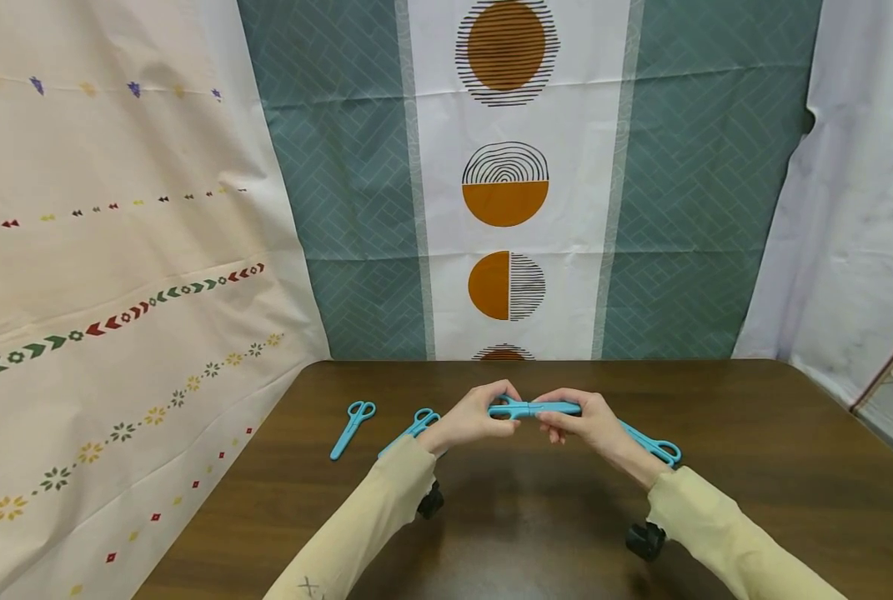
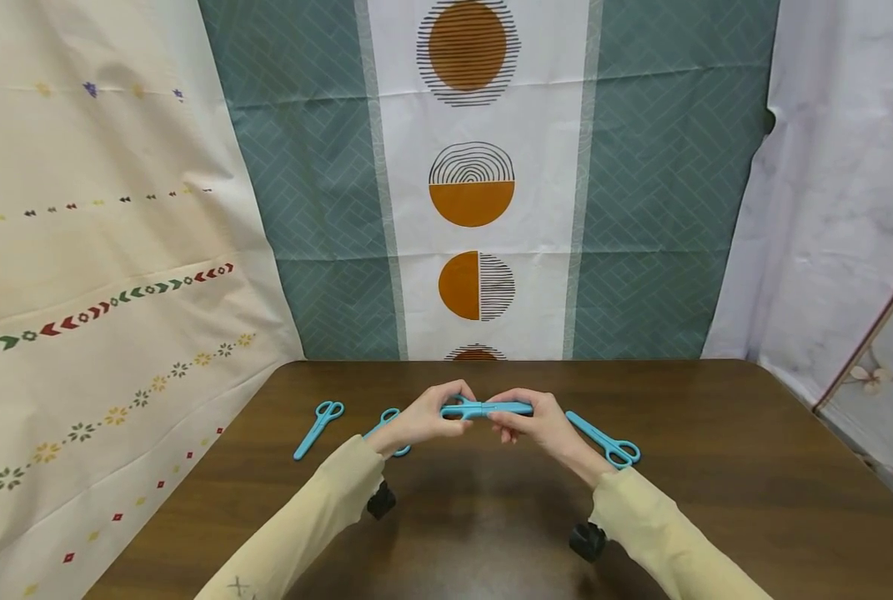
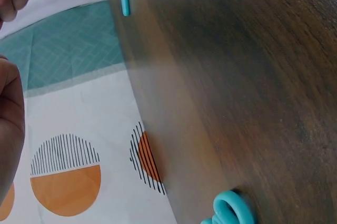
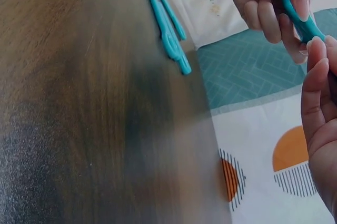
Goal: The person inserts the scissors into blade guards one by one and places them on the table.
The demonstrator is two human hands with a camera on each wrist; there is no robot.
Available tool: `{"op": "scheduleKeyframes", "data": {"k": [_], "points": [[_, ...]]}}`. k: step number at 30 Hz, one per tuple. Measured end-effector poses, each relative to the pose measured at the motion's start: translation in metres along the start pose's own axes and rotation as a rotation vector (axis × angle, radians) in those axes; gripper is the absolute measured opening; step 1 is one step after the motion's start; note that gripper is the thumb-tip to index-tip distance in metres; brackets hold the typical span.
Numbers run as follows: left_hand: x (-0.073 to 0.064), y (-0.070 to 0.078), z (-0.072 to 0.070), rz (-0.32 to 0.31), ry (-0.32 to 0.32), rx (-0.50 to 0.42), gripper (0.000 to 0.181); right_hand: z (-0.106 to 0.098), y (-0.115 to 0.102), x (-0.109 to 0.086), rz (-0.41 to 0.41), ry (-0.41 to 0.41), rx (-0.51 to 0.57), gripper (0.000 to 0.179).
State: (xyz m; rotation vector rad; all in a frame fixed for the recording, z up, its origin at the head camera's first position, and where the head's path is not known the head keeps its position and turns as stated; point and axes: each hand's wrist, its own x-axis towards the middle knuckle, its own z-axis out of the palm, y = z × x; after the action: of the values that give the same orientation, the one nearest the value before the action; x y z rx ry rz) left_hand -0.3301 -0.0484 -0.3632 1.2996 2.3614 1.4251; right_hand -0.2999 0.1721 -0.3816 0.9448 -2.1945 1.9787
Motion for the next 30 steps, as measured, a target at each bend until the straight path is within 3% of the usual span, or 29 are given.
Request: {"op": "scheduleKeyframes", "data": {"k": [17,25,30], "points": [[-0.002,0.004,0.005,-0.013,0.016,0.035,0.022,-0.001,-0.001,-0.003,0.001,0.031,0.008,0.024],[-0.007,0.024,0.007,0.008,0.011,0.032,0.021,-0.003,0.001,-0.005,0.018,0.036,0.000,0.025],[-0.003,0.011,0.008,0.002,0.010,0.101,0.021,-0.007,0.003,-0.004,0.051,0.033,-0.071,0.025]]}}
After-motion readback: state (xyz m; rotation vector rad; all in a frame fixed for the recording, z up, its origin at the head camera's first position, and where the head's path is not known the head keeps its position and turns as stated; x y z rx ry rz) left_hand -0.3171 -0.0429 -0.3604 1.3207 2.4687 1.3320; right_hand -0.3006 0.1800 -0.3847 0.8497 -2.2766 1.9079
